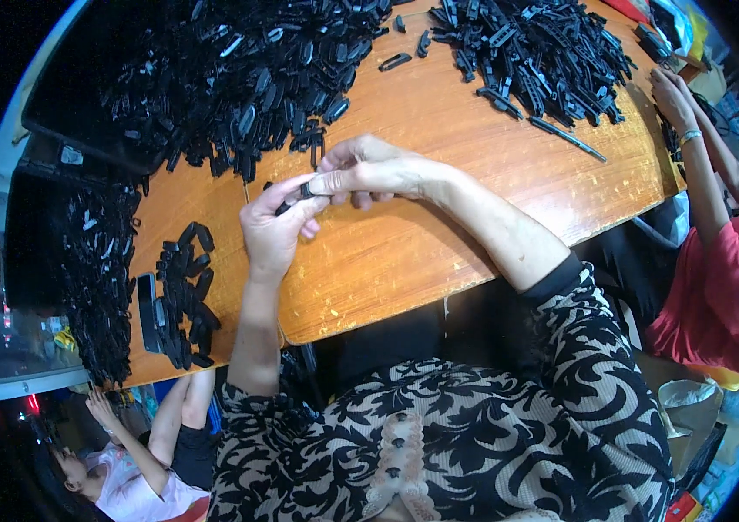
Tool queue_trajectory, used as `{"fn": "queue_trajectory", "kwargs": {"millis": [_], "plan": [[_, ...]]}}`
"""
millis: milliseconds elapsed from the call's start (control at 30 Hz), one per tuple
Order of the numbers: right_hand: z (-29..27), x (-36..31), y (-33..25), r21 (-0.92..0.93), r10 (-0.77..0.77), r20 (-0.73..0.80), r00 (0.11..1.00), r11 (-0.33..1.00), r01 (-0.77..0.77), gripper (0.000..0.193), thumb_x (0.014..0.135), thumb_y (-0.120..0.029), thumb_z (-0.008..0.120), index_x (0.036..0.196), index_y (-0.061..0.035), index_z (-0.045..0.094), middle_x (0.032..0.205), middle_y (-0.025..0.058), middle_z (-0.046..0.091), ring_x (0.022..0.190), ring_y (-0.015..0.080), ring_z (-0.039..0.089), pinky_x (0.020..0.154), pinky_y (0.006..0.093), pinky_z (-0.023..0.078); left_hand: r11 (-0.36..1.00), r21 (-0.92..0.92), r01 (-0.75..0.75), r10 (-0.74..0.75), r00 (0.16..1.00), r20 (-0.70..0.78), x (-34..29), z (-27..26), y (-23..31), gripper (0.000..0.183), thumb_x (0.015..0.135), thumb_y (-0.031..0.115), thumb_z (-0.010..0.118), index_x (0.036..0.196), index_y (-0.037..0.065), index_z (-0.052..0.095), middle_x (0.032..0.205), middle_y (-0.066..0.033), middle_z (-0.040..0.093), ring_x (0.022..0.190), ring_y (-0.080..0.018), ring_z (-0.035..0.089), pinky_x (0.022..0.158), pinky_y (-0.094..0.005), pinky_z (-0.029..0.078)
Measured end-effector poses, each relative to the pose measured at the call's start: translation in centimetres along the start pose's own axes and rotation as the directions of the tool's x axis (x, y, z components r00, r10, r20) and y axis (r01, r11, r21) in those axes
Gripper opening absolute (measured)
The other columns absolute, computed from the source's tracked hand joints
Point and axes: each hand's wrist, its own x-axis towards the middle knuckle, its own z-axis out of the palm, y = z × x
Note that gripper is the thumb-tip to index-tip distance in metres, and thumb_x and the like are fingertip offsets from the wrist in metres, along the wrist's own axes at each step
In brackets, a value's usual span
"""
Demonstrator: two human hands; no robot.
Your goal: The person assembles black plastic components by snapping small clips into base pieces by hand and placing the assembled items onto the table.
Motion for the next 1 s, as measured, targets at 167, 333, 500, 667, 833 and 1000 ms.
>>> {"fn": "queue_trajectory", "kwargs": {"millis": [167, 333, 500, 667, 833, 1000], "plan": [[-0.1, -0.1, 1.3, 0.365, -0.137, 0.236, 0.962, 0.930, 0.043, 0.031, 0.092, -0.038, 0.068, 0.090, -0.0070, 0.064, 0.068, 0.0006, 0.061, 0.054, 0.0045, 0.053, 0.043, 0.0177, 0.032, 0.994, -0.024, -0.107, 0.108, 0.993, 0.041, 0.0, 0.5, 1.1, 0.029, 0.078, -0.002, 0.076, 0.106, 0.003, 0.073, 0.070, 0.0017, 0.066, 0.051, -0.0003, 0.052, 0.045, -0.0139, 0.040], [2.0, 0.5, 1.0, 0.463, -0.152, 0.094, 0.984, 0.882, 0.092, 0.036, 0.091, -0.042, 0.068, 0.076, -0.0103, 0.061, 0.058, -0.0032, 0.051, 0.047, 0.0032, 0.044, 0.040, 0.0186, 0.027, 0.976, -0.215, -0.030, 0.035, 0.999, 0.018, 0.3, -0.5, 0.3, 0.025, 0.083, 0.002, 0.074, 0.107, 0.004, 0.072, 0.072, 0.0009, 0.065, 0.050, -0.0020, 0.051, 0.043, -0.0152, 0.037], [2.4, 2.4, 3.2, -0.645, -0.773, -0.055, 0.632, 0.510, 0.568, 0.039, 0.094, -0.038, 0.059, 0.126, -0.0154, 0.063, 0.132, 0.0093, 0.058, 0.109, 0.0299, 0.057, 0.092, 0.0400, 0.051, 0.769, -0.616, -0.171, 0.064, 0.979, -0.192, 2.2, -3.5, 0.5, 0.026, 0.095, 0.024, 0.063, 0.112, 0.005, 0.062, 0.089, -0.0030, 0.066, 0.060, -0.0044, 0.051, 0.045, -0.0167, 0.036], [4.7, 2.0, 1.7, -0.782, -0.716, 0.186, 0.673, 0.306, 0.542, 0.038, 0.094, -0.033, 0.060, 0.125, -0.0127, 0.064, 0.136, 0.0050, 0.054, 0.117, 0.0279, 0.052, 0.090, 0.0386, 0.052, 0.617, -0.743, -0.261, 0.063, 0.957, -0.283, 2.7, -5.5, -0.2, 0.033, 0.098, 0.034, 0.059, 0.112, 0.004, 0.057, 0.081, -0.0005, 0.059, 0.065, -0.0074, 0.050, 0.049, -0.0184, 0.037], [3.5, 0.5, 1.5, -0.834, -0.678, 0.214, 0.704, 0.249, 0.493, 0.026, 0.089, -0.022, 0.062, 0.108, -0.0040, 0.067, 0.111, 0.0105, 0.059, 0.100, 0.0277, 0.058, 0.072, 0.0363, 0.054, 0.893, -0.426, -0.147, 0.016, 0.955, -0.297, 2.4, -4.9, -0.8, 0.019, 0.093, 0.022, 0.067, 0.102, 0.005, 0.064, 0.078, 0.0022, 0.059, 0.062, -0.0049, 0.051, 0.050, -0.0174, 0.037], [2.5, 0.1, 2.1, -0.884, -0.670, 0.172, 0.722, 0.219, 0.414, 0.026, 0.085, -0.017, 0.062, 0.108, -0.0035, 0.064, 0.093, 0.0130, 0.057, 0.080, 0.0299, 0.064, 0.063, 0.0395, 0.054, 0.717, 0.546, -0.433, 0.536, 0.843, -0.035, 4.9, -1.6, 0.4, 0.018, 0.084, 0.002, 0.066, 0.102, 0.003, 0.071, 0.105, -0.0063, 0.067, 0.084, -0.0173, 0.066, 0.076, -0.0283, 0.052]]}}
